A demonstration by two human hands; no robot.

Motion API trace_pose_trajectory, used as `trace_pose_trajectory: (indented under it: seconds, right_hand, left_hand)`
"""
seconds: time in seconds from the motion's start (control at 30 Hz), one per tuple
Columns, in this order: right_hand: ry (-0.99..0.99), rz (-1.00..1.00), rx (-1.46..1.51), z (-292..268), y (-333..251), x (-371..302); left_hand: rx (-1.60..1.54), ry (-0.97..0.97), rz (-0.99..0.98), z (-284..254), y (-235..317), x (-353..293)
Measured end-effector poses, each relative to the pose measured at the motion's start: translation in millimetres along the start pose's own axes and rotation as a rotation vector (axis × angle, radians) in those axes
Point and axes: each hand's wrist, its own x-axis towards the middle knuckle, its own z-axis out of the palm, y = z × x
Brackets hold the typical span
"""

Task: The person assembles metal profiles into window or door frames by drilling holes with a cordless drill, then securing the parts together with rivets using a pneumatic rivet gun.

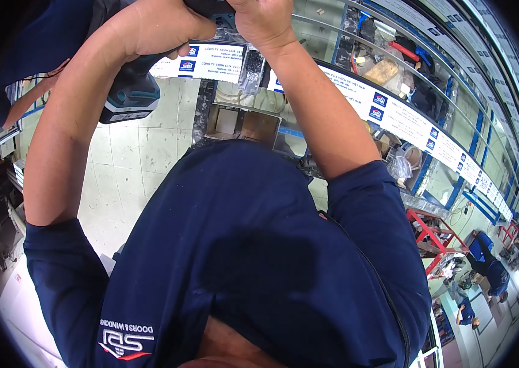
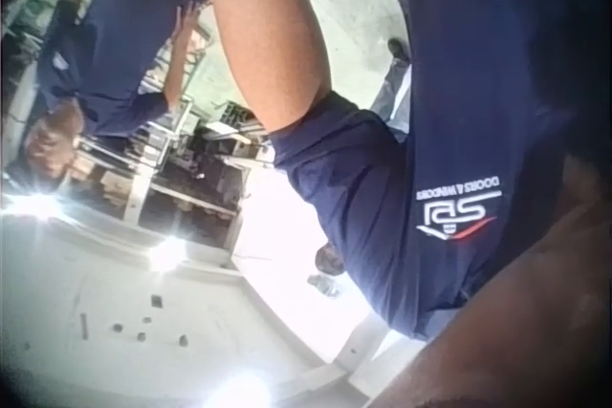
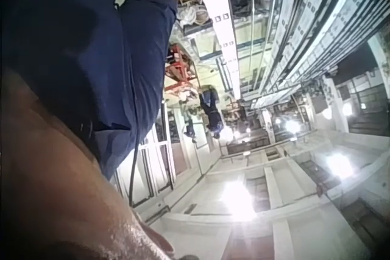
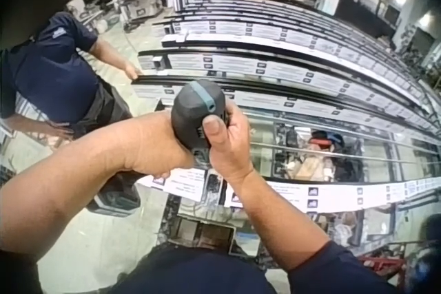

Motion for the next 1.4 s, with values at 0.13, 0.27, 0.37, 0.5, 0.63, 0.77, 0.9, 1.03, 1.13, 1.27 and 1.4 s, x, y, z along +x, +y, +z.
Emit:
trace_pose_trajectory:
  seconds: [0.13,0.27,0.37,0.5,0.63,0.77,0.9,1.03,1.13,1.27,1.4]
  right_hand:
    - [-0.027,-0.028,0.089,1.8,-7.3,-2.4]
    - [0.006,0.000,-0.044,-3.6,2.7,-1.7]
    - [0.013,-0.003,-0.012,-0.9,3.3,-2.2]
    - [-0.021,-0.014,0.024,-2.8,4.6,-0.7]
    - [0.000,-0.005,-0.037,-4.4,-3.9,1.5]
    - [-0.046,0.049,0.091,7.1,-34.6,15.8]
    - [-0.103,-0.127,-0.392,6.5,-83.4,20.5]
    - [-0.025,-0.442,-0.553,-25.2,-148.3,-18.7]
    - [0.030,-0.432,-0.609,-65.0,-186.0,-69.8]
    - [-0.048,-0.254,-0.859,-116.0,-249.6,-138.3]
    - [0.019,-0.134,-1.144,-165.5,-291.6,-199.5]
  left_hand:
    - [0.014,0.008,0.007,0.8,-0.2,-1.4]
    - [0.046,0.025,0.097,0.8,-3.6,0.3]
    - [0.040,0.014,0.077,0.3,-3.7,0.8]
    - [0.064,0.040,0.138,1.1,-7.1,2.3]
    - [0.052,-0.002,0.118,0.0,-6.4,6.0]
    - [-0.004,-0.039,0.085,-2.3,-24.8,5.5]
    - [-0.350,0.030,0.280,-2.3,-5.5,-47.5]
    - [-0.173,0.029,0.538,19.7,1.8,-61.0]
    - [-0.279,-0.028,0.747,72.5,34.5,-62.9]
    - [-0.280,-0.395,0.794,132.5,78.2,-60.3]
    - [-0.156,-0.309,0.933,183.8,102.8,-58.8]
